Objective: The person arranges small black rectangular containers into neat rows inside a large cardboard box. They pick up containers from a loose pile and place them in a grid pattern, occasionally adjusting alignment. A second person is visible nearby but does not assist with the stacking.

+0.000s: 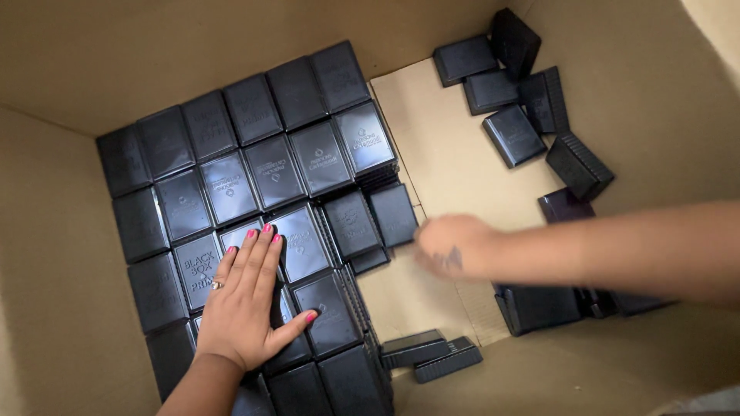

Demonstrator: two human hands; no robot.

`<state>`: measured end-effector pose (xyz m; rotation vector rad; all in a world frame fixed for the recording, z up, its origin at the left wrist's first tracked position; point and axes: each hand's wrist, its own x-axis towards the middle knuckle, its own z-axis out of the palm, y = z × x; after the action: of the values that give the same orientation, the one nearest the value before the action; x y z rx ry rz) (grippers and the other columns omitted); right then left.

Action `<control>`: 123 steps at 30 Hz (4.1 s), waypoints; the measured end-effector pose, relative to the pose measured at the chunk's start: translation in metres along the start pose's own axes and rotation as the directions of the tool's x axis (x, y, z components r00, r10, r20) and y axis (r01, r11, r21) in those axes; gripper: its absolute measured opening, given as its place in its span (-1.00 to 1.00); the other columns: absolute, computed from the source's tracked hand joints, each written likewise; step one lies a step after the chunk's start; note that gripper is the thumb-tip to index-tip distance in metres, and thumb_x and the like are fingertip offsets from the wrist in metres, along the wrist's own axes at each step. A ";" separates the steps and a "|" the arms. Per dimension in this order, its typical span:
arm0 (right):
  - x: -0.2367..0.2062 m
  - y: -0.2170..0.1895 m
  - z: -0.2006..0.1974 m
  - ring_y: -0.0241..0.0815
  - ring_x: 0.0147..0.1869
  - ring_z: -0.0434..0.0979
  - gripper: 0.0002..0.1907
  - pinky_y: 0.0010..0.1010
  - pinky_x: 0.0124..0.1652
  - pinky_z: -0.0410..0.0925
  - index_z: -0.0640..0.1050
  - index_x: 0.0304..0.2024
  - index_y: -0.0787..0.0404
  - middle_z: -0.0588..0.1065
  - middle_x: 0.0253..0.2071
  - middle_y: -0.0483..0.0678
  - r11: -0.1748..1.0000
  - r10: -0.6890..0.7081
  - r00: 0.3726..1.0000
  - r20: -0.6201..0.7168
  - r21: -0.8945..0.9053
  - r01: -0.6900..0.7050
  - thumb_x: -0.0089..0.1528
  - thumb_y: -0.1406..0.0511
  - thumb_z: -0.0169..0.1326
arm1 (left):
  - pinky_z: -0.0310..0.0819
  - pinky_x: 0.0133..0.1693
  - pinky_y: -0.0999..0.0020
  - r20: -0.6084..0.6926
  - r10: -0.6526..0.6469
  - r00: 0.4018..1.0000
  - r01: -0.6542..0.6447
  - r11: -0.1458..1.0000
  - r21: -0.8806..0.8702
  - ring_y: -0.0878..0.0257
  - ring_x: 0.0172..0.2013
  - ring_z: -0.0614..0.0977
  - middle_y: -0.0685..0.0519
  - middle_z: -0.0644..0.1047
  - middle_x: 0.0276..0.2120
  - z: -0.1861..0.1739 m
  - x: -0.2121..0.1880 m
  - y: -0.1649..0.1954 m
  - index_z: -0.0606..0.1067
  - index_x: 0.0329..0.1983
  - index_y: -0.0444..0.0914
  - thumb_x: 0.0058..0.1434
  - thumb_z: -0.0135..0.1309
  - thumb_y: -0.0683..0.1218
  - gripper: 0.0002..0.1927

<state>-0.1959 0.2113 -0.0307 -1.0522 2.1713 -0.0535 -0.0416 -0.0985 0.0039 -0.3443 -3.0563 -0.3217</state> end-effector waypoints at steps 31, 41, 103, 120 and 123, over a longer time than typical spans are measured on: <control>0.073 0.074 0.014 0.22 -0.20 0.60 -0.58 -0.09 -0.12 0.44 0.64 -0.33 0.42 0.59 -0.28 0.30 0.994 -0.096 0.960 0.265 -0.033 0.108 0.19 0.16 -0.01 | -0.15 0.39 0.00 0.015 -0.007 1.000 0.007 1.000 0.023 -0.04 0.45 0.07 -0.17 0.11 0.46 0.001 0.001 0.001 0.07 0.47 -0.34 0.08 -0.08 0.48 0.11; -0.053 0.086 0.002 0.11 0.29 0.45 -0.23 -0.27 0.25 0.33 0.50 0.05 0.42 0.38 0.22 0.11 0.991 0.072 0.840 0.537 -0.133 0.000 -0.02 0.06 0.48 | -0.13 0.39 -0.02 0.015 -0.017 1.000 0.017 1.000 0.007 -0.04 0.45 0.10 -0.19 0.13 0.44 0.003 0.000 0.002 0.08 0.46 -0.35 0.06 -0.06 0.47 0.11; -0.042 -0.043 0.012 0.18 0.28 0.35 0.24 -0.07 0.14 0.31 -0.06 0.48 0.14 0.28 0.31 0.13 0.830 -0.462 0.742 0.485 -0.058 0.555 -0.03 0.00 0.40 | -0.14 0.39 -0.02 0.015 0.005 1.000 -0.005 1.000 -0.010 -0.08 0.45 0.11 -0.20 0.13 0.45 0.000 -0.001 0.002 0.09 0.46 -0.37 0.06 0.00 0.44 0.11; -0.052 0.040 0.013 -0.14 -0.16 0.62 -0.52 -0.26 -0.19 0.49 0.49 0.13 0.30 0.62 -0.14 0.08 0.210 0.040 0.996 -0.077 0.975 0.067 0.25 0.14 0.06 | -0.15 0.38 -0.01 0.005 -0.004 1.000 0.004 1.000 -0.001 -0.05 0.44 0.10 -0.18 0.14 0.44 -0.002 0.000 0.001 0.09 0.45 -0.36 0.08 -0.03 0.45 0.08; -0.044 0.039 0.010 -0.01 -0.16 0.63 -0.51 -0.14 -0.25 0.44 0.48 0.15 0.33 0.64 -0.12 0.14 0.130 0.335 0.936 -0.105 0.989 0.064 0.30 0.14 -0.09 | -0.16 0.37 -0.01 -0.005 0.009 1.000 -0.009 1.000 -0.001 -0.06 0.44 0.09 -0.19 0.13 0.44 0.000 -0.001 0.000 0.09 0.46 -0.36 0.07 -0.04 0.45 0.09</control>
<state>-0.1977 0.2706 -0.0248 0.0337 1.7622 -1.5009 -0.0409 -0.0989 0.0037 -0.3563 -3.0495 -0.3230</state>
